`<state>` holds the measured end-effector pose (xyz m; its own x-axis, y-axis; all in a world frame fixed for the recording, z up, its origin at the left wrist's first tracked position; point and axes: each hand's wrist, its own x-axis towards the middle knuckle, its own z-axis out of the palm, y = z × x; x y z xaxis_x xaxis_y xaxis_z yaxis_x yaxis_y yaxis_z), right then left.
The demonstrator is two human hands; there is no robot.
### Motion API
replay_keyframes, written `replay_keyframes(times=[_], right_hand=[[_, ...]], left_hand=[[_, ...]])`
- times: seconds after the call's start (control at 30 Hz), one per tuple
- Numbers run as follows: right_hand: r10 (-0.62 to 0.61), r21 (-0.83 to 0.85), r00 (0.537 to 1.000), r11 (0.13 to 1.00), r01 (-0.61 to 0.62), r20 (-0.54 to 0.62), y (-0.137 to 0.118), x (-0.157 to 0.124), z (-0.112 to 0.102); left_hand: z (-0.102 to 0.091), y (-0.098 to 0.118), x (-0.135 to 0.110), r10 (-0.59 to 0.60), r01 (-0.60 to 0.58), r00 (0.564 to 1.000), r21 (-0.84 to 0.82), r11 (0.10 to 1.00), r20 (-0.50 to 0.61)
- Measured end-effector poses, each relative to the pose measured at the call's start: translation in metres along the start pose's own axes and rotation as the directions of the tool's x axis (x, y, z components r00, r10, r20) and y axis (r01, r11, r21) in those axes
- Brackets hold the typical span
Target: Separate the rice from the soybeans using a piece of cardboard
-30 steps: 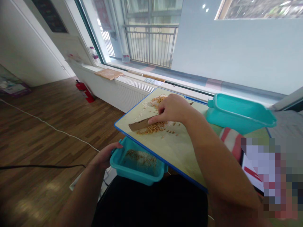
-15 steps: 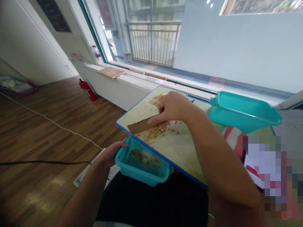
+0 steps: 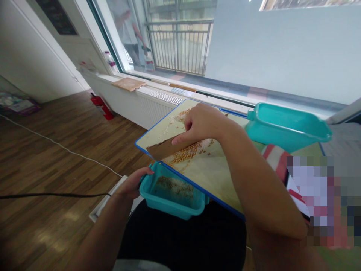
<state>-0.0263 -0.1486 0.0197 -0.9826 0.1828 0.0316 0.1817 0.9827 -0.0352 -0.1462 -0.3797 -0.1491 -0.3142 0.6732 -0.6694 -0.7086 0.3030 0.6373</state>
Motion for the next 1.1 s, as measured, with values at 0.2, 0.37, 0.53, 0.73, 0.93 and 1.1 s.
replay_keyframes(times=[0.2, 0.37, 0.53, 0.73, 0.93, 1.1], right_hand=[[-0.011, 0.058, 1.000, 0.998, 0.010, 0.018, 0.0000, -0.0011, -0.0027], [0.004, 0.095, 0.999, 0.995, -0.008, 0.045, 0.0006, -0.0023, -0.0038], [-0.008, 0.127, 0.995, 0.992, -0.004, 0.097, 0.0031, -0.0041, -0.0048], [-0.027, 0.119, 0.996, 0.993, 0.018, 0.082, 0.0055, -0.0066, -0.0061], [-0.032, 0.141, 0.992, 0.990, 0.015, 0.124, 0.0054, -0.0077, -0.0075], [-0.031, 0.185, 0.981, 0.983, -0.006, 0.193, 0.0085, -0.0072, -0.0078]], left_hand=[[-0.0039, -0.0020, 0.0047, -0.009, 0.009, 1.000, 0.000, 1.000, 0.009], [-0.0052, -0.0018, 0.0070, 0.000, 0.000, 1.000, -0.017, 1.000, -0.010], [-0.0039, -0.0014, 0.0086, 0.006, -0.007, 1.000, -0.040, 0.999, -0.016], [-0.0021, -0.0026, 0.0105, 0.004, -0.005, 1.000, -0.036, 0.999, -0.028], [-0.0003, -0.0031, 0.0093, 0.016, -0.016, 1.000, -0.027, 1.000, -0.004], [0.0000, -0.0033, 0.0095, 0.017, -0.017, 1.000, -0.005, 1.000, -0.011]])
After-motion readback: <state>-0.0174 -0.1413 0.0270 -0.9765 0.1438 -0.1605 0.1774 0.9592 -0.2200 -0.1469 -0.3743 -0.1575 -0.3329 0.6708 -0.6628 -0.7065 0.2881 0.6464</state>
